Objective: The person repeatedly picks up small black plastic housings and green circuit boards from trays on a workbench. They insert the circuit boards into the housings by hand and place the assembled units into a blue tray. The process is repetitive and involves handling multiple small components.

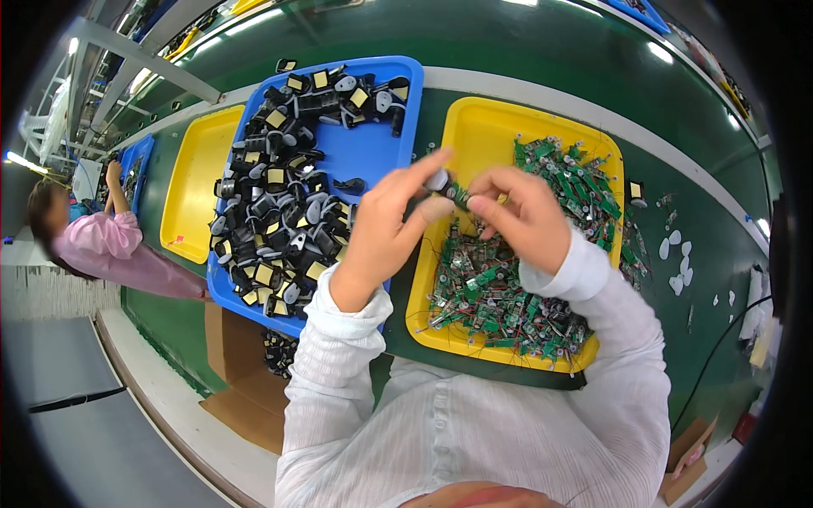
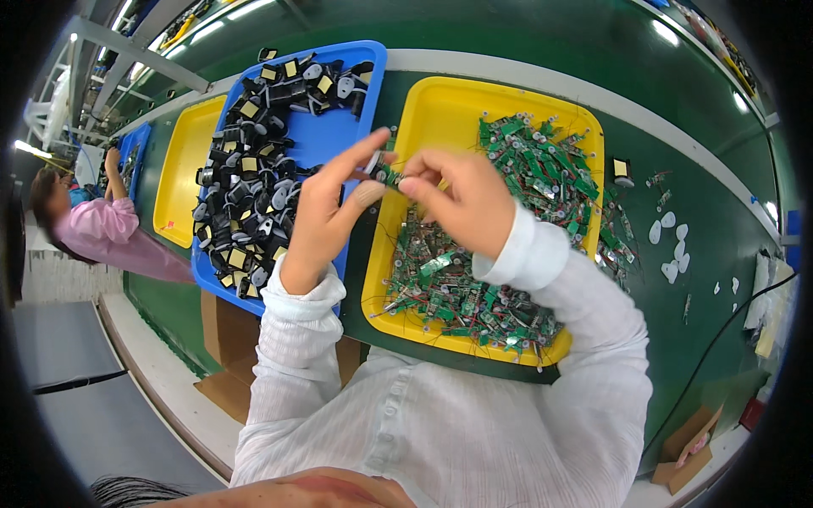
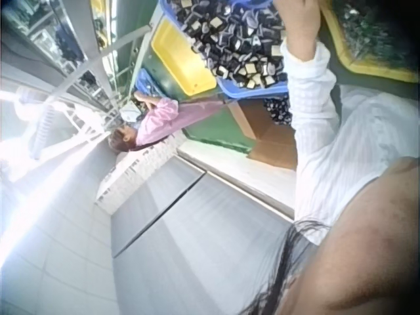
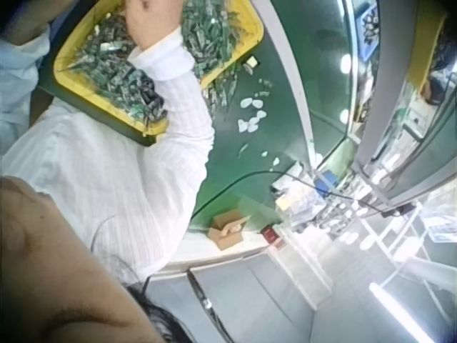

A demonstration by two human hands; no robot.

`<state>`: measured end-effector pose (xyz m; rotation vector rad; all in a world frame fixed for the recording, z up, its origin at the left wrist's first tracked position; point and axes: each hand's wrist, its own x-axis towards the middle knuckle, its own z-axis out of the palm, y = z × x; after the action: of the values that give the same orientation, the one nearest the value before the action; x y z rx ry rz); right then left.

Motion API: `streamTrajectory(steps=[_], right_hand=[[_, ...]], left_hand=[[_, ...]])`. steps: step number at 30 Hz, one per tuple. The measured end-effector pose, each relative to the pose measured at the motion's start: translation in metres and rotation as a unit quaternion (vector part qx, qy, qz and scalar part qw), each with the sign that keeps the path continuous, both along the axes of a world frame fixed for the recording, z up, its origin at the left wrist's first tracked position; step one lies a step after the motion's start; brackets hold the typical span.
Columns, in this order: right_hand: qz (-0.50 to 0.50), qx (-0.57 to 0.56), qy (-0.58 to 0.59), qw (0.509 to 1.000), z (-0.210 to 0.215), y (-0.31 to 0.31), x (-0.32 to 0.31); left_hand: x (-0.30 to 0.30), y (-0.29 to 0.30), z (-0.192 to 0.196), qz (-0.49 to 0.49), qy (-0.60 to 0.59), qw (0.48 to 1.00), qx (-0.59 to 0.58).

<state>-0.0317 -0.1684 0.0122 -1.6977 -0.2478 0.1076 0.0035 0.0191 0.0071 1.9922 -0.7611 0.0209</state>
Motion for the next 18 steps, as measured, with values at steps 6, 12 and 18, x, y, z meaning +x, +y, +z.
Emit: streamTrajectory(steps=[6, 12, 18], right_hand=[[-0.084, -0.403, -0.265, 0.872, 0.002, -0.062, 0.106], [-0.18, -0.665, -0.059, 0.723, -0.038, -0.12, 0.194], [-0.208, -0.672, -0.042, 0.709, -0.053, -0.127, 0.19]], left_hand=[[0.02, 0.049, -0.003, 0.279, -0.205, 0.877, 0.332], [0.039, 0.064, -0.023, 0.264, -0.187, 0.862, 0.391], [0.038, 0.045, -0.01, 0.216, -0.177, 0.956, 0.087]])
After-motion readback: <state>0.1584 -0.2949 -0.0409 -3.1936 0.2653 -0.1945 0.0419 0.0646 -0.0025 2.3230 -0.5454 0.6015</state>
